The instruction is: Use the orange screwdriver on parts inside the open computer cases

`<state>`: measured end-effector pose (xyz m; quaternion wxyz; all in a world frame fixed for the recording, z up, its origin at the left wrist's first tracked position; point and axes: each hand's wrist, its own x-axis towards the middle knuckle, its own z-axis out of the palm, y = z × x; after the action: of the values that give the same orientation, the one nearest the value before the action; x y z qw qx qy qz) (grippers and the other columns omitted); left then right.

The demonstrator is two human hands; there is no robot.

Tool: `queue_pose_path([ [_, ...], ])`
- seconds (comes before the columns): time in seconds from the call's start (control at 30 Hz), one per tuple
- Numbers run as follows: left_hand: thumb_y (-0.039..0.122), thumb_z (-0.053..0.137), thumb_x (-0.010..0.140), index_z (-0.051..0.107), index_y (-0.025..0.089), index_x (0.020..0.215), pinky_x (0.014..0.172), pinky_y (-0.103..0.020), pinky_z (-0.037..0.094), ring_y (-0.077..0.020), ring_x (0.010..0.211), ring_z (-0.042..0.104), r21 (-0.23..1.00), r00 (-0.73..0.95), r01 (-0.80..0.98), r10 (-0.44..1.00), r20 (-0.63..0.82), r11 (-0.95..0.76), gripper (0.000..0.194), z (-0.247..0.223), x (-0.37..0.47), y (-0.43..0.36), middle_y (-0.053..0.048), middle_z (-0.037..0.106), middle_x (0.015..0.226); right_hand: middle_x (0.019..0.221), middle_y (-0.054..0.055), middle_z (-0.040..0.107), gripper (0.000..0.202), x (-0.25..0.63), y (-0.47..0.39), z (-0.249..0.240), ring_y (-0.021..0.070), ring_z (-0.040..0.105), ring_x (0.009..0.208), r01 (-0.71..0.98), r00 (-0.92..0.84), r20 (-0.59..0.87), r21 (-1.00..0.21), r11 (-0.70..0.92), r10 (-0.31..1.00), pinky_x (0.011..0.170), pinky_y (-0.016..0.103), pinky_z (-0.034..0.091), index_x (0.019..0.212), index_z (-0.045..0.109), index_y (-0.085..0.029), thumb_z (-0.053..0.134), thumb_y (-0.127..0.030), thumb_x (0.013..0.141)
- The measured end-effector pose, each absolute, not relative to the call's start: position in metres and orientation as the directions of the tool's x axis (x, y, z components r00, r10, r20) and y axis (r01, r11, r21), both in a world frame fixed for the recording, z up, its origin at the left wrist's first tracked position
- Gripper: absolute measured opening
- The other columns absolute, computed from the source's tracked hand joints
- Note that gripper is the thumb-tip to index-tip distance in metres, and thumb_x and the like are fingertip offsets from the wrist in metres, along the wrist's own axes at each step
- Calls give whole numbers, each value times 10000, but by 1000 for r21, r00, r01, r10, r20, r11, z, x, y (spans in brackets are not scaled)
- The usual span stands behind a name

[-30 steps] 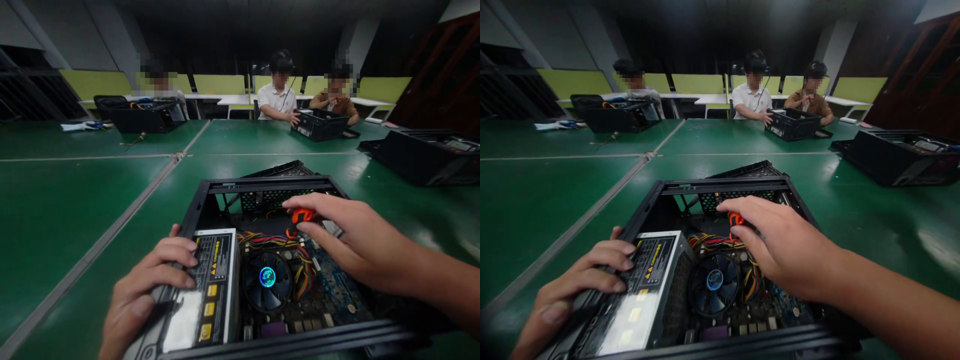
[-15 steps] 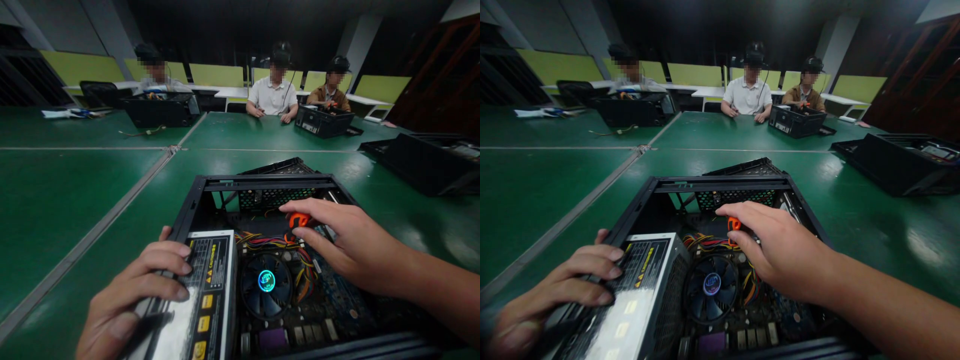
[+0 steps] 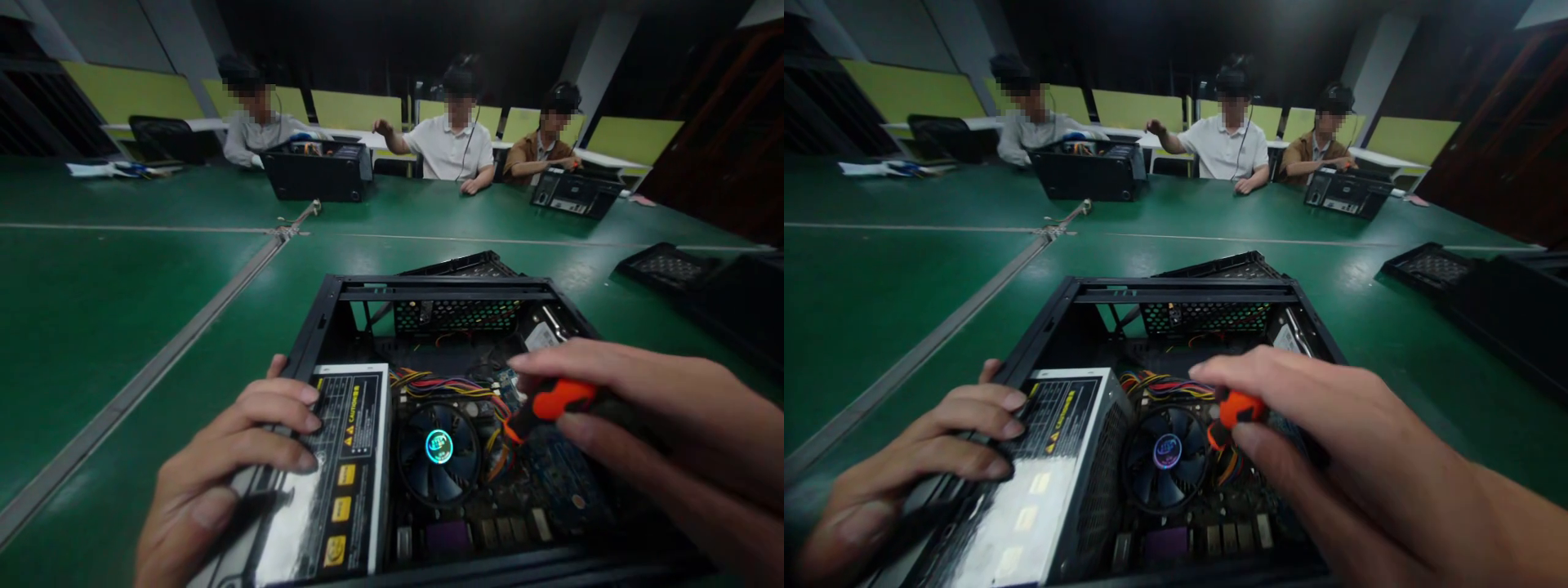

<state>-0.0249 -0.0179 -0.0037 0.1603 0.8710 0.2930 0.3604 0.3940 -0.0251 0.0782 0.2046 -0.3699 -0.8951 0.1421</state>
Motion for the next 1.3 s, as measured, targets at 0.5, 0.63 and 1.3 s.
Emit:
queue_pose_path([
  [0.5, 454, 373, 965, 737, 337, 1010, 1238, -417, 213, -250, 1096, 599, 570, 511, 403, 693, 508, -716, 385, 2, -9, -26, -17, 711, 1033, 1360, 42, 620, 518, 391, -40, 65, 231, 631, 1186, 563, -666, 274, -425, 709, 694, 1010, 339, 538, 1438, 442, -286, 519, -198, 934],
  [0.63, 434, 408, 947, 750, 321, 996, 1221, -463, 238, -266, 1060, 614, 573, 504, 398, 693, 516, -716, 364, 3, -10, -26, -27, 722, 1012, 1335, 35, 641, 518, 386, -39, 68, 209, 656, 1149, 556, -674, 292, -405, 726, 678, 997, 302, 545, 1420, 443, -278, 528, -170, 921],
  [1.3, 533, 438, 930, 755, 289, 873, 1209, -474, 207, -265, 1048, 593, 699, 319, 361, 786, 529, -617, 405, 5, 14, -36, -25, 712, 951, 1080, 51, 736, 406, 368, -29, 79, 188, 725, 860, 460, -763, 277, -403, 792, 584, 767, 274, 614, 1334, 548, -240, 555, -148, 939],
])
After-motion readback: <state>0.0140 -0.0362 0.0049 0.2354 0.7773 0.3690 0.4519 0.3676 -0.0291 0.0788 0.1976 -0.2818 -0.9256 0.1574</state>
